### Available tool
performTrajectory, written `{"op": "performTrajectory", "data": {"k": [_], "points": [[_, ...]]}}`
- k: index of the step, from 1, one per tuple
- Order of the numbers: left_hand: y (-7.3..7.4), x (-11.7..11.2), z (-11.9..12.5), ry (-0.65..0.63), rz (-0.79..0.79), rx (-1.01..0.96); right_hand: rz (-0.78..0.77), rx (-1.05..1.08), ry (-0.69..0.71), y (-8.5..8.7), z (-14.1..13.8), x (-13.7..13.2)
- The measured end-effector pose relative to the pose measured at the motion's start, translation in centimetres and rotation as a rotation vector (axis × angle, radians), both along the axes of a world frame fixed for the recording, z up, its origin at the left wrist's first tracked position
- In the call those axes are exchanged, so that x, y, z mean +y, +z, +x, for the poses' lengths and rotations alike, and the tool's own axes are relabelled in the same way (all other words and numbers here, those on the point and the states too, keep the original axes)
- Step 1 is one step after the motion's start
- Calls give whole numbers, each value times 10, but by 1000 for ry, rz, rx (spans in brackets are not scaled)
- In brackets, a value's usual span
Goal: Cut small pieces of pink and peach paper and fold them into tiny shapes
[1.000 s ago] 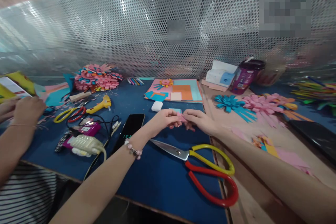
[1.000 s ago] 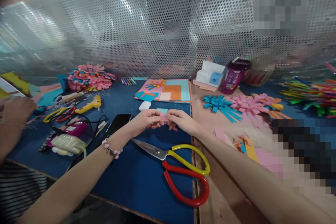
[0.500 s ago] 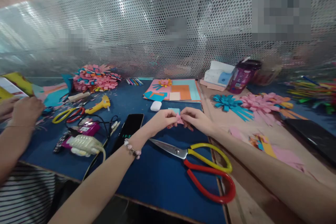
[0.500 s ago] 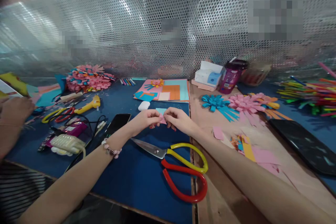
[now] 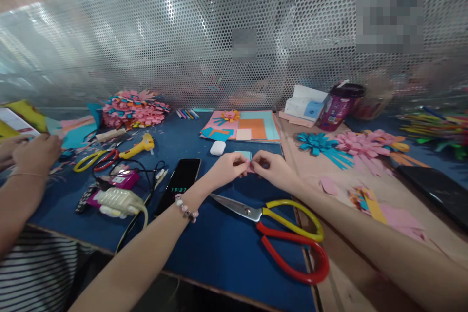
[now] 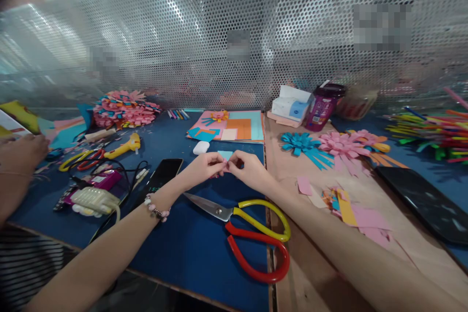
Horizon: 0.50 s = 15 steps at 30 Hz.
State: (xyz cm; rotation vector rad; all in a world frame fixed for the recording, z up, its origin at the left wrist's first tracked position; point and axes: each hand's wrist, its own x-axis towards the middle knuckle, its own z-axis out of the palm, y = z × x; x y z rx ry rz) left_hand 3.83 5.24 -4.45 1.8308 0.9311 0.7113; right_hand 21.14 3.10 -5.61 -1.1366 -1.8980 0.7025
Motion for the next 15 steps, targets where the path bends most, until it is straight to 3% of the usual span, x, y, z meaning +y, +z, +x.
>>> {"op": "performTrajectory", "data": {"k": [10, 13, 15], "points": [[-1, -2, 2, 3, 45, -38, 203, -223, -271, 1, -12, -8], [0, -2, 2, 8, 62, -64, 140, -105, -249, 4, -11, -8], [2, -1, 1, 22, 54, -74, -37, 89, -195, 7, -9, -6]]}}
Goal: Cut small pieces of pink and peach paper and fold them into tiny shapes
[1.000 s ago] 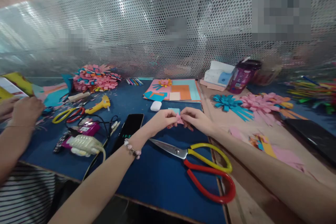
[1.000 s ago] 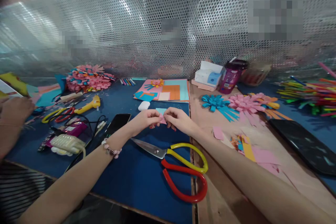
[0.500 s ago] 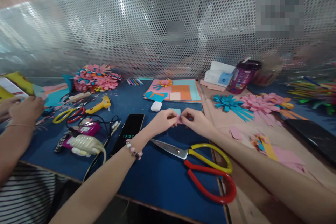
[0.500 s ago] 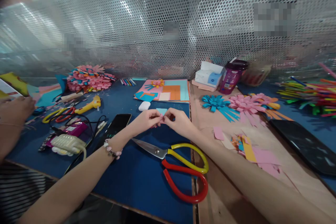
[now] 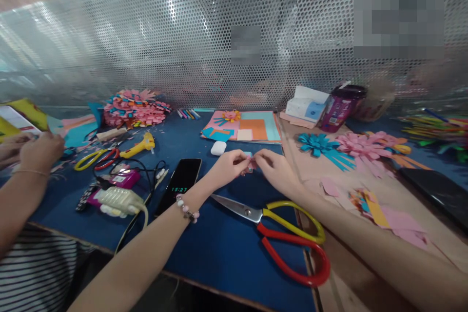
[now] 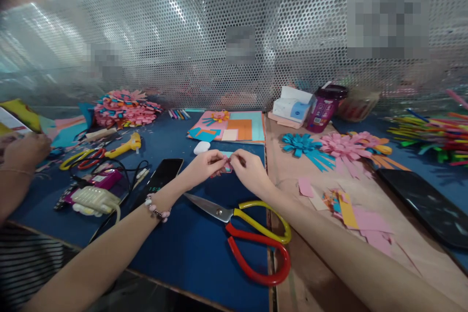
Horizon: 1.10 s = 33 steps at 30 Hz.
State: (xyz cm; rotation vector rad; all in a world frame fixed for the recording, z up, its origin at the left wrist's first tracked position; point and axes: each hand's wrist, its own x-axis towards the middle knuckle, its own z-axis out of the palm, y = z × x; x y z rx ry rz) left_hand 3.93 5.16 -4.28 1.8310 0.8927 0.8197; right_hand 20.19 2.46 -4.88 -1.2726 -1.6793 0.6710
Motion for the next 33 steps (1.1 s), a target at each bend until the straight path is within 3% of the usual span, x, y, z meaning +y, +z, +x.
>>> {"op": "performTrajectory", "data": {"k": [4, 10, 15, 23, 33], "points": [[4, 1, -2, 1, -84, -38, -364, 474, 187, 0, 6, 7], [8, -2, -3, -12, -160, -75, -452, 667, 365, -10, 13, 15], [5, 0, -3, -11, -140, -34, -463, 666, 391, -9, 14, 14], [4, 1, -3, -30, -149, -38, -404, 581, 285, -6, 9, 11], [1, 2, -4, -43, -80, -5, -219, 293, 152, -12, 5, 9]]}}
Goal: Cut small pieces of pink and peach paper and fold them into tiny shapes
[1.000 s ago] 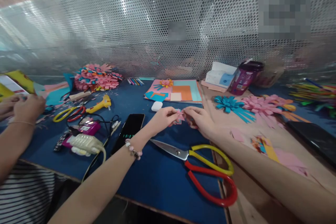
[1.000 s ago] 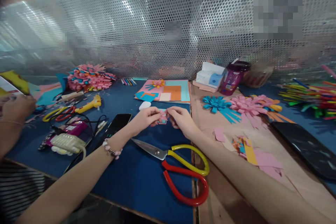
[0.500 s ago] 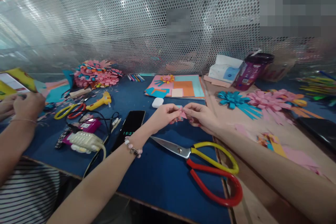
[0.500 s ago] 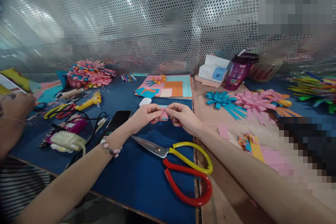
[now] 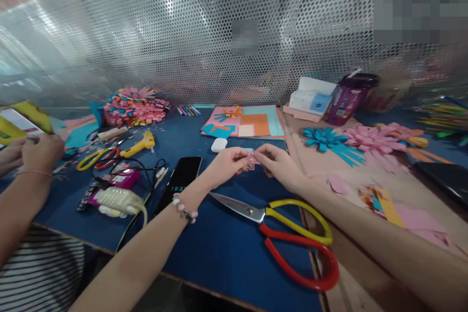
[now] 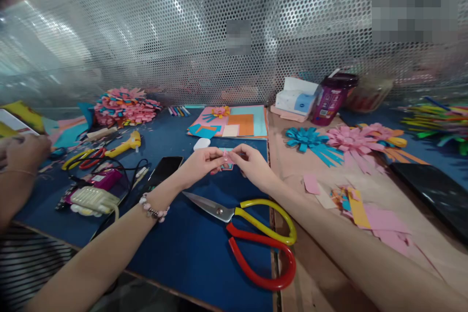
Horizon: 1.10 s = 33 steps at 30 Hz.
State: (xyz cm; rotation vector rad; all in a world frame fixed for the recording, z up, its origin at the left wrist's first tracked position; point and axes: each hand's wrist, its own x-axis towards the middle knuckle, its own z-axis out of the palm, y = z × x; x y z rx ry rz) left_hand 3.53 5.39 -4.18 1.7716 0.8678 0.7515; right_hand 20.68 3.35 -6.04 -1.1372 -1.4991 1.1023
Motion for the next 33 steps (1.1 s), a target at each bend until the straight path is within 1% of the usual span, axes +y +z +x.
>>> {"op": "performTrajectory", "data": {"k": [4, 7, 10, 12, 14, 17, 20, 24, 31, 33], "points": [[-2, 1, 2, 39, -48, -16, 96, -118, -66, 7, -2, -5], [-3, 1, 3, 40, -98, -42, 150, -156, -78, 11, -4, -7], [-3, 1, 3, 38, -126, -57, 169, -159, -67, 12, -4, -6], [-2, 0, 3, 45, -140, -68, 128, -123, -43, 10, -2, -5], [-1, 0, 4, 46, -158, -80, 47, -50, -9, 7, -1, -2], [1, -1, 4, 10, -213, -87, -63, 54, 71, 4, 1, 0], [1, -2, 3, -27, -265, -100, -79, 60, 152, 5, 2, -1], [2, -3, 2, -76, -320, -120, -26, -14, 201, 9, 2, -6], [5, -7, 3, -92, -411, -107, 168, -233, 161, 13, 2, -9], [5, -7, 4, -93, -424, -95, 178, -246, 163, 11, 2, -8]]}}
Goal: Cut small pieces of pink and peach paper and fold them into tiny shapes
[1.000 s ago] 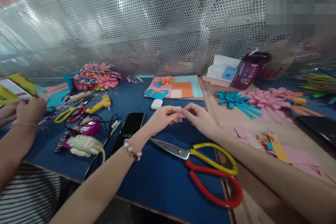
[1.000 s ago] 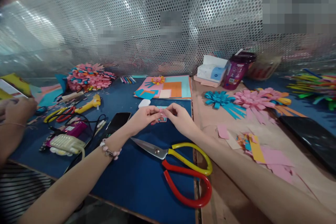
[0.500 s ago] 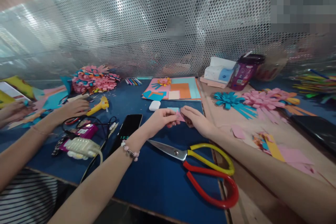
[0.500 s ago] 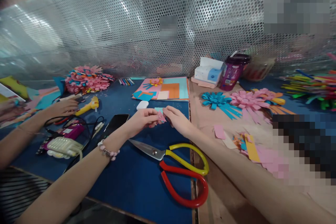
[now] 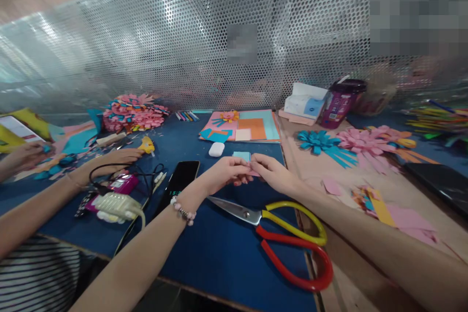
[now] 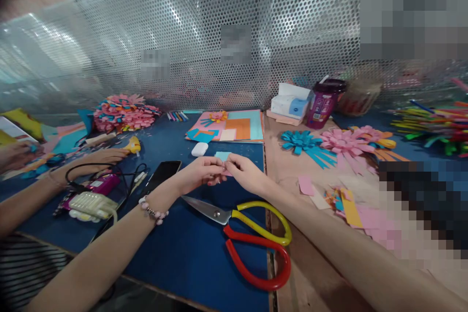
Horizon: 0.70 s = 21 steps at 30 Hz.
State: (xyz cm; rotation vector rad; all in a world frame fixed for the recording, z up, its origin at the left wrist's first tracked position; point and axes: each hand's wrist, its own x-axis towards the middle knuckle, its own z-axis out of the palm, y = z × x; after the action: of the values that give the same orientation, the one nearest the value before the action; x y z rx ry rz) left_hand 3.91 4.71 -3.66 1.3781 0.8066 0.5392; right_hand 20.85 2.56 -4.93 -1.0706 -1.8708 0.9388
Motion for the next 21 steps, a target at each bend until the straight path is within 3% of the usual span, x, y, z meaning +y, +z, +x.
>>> {"op": "performTrajectory", "data": {"k": [6, 12, 17, 21], "points": [[-4, 3, 0, 137, 67, -71, -204, 254, -38, -9, 0, 6], [-9, 4, 4, 165, 103, -59, -150, 308, -54, -9, 1, 7], [-8, 3, 5, 192, 327, 73, -182, 314, -65, -12, 2, 8], [-8, 4, 4, 174, 446, 63, -190, 312, -53, -14, 2, 9]]}}
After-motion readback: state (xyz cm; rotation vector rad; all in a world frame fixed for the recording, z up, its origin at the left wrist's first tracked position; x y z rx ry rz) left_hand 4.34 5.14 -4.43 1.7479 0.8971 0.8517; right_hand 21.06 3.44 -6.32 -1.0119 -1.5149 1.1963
